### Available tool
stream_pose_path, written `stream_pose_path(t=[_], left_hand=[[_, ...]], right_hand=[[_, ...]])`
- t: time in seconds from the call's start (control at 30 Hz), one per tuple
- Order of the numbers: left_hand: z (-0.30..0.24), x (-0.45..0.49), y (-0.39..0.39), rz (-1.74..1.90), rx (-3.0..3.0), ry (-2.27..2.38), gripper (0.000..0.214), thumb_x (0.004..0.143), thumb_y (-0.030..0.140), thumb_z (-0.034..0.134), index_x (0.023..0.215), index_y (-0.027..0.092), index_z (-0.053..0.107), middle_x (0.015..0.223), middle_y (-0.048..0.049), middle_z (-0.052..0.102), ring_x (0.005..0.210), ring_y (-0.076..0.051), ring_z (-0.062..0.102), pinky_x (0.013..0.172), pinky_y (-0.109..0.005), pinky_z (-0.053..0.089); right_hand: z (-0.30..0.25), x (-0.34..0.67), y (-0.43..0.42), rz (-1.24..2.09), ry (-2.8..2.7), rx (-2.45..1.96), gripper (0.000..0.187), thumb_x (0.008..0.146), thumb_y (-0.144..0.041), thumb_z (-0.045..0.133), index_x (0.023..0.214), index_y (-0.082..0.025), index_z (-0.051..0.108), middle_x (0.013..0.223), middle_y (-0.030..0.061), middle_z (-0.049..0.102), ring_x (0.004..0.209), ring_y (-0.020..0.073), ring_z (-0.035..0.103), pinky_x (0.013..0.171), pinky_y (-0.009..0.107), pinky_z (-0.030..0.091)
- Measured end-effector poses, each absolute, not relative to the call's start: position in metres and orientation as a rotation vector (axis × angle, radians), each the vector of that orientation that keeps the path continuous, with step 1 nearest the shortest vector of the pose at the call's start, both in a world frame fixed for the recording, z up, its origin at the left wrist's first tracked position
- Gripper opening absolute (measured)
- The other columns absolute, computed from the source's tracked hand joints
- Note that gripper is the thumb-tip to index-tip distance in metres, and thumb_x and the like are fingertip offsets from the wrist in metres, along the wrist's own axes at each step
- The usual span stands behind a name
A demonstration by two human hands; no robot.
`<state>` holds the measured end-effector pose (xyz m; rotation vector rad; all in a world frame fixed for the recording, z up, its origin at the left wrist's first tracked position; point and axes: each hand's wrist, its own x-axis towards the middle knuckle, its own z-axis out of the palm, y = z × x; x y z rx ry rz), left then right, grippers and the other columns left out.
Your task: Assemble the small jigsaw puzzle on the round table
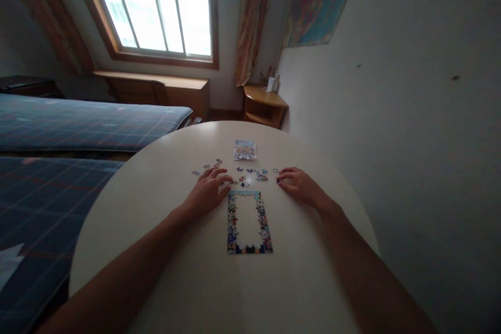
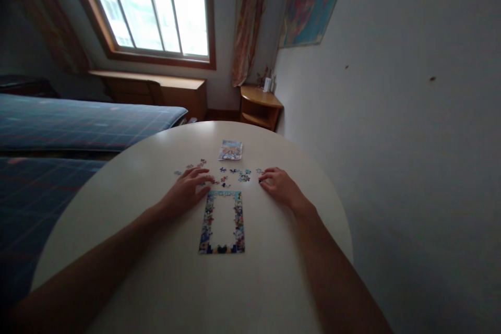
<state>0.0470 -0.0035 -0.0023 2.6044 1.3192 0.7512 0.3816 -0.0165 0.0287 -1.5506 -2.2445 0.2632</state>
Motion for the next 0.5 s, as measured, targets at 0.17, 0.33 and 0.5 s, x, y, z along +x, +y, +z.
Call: stream_pose_path(t=[0.17, 0.33, 0.5], left_hand=[[0.004, 0.041, -0.003, 0.741, 2.563, 1.516, 0.027, 0.09, 0.029, 0.053, 0.109, 0.024, 0.072, 0.129, -0.0082, 0.061, 0.126, -0.029, 0.049, 0.109, -0.049, 0.038], [0.007, 0.035, -0.002, 0.739, 2.528, 1.637, 0.026, 0.09, 0.03, 0.054, 0.105, 0.02, 0.073, 0.124, -0.0093, 0.064, 0.117, -0.029, 0.054, 0.104, -0.045, 0.044], [0.005, 0.028, 0.001, 0.713, 2.488, 1.679, 0.026, 0.088, 0.033, 0.057, 0.106, 0.022, 0.072, 0.126, -0.0093, 0.063, 0.117, -0.03, 0.054, 0.103, -0.045, 0.044]], right_hand=[[0.036, 0.386, -0.022, 0.36, -2.238, -1.589, 0.022, 0.085, -0.028, 0.063, 0.101, -0.023, 0.076, 0.114, 0.0093, 0.068, 0.108, 0.0238, 0.063, 0.103, 0.042, 0.044], [0.039, 0.392, -0.024, 0.423, -2.183, -1.706, 0.025, 0.084, -0.031, 0.063, 0.102, -0.021, 0.077, 0.109, 0.0101, 0.069, 0.096, 0.0237, 0.066, 0.092, 0.038, 0.049], [0.035, 0.399, -0.024, 0.519, -2.122, -1.736, 0.037, 0.08, -0.036, 0.068, 0.112, -0.018, 0.073, 0.11, 0.012, 0.067, 0.094, 0.0238, 0.064, 0.086, 0.036, 0.051]])
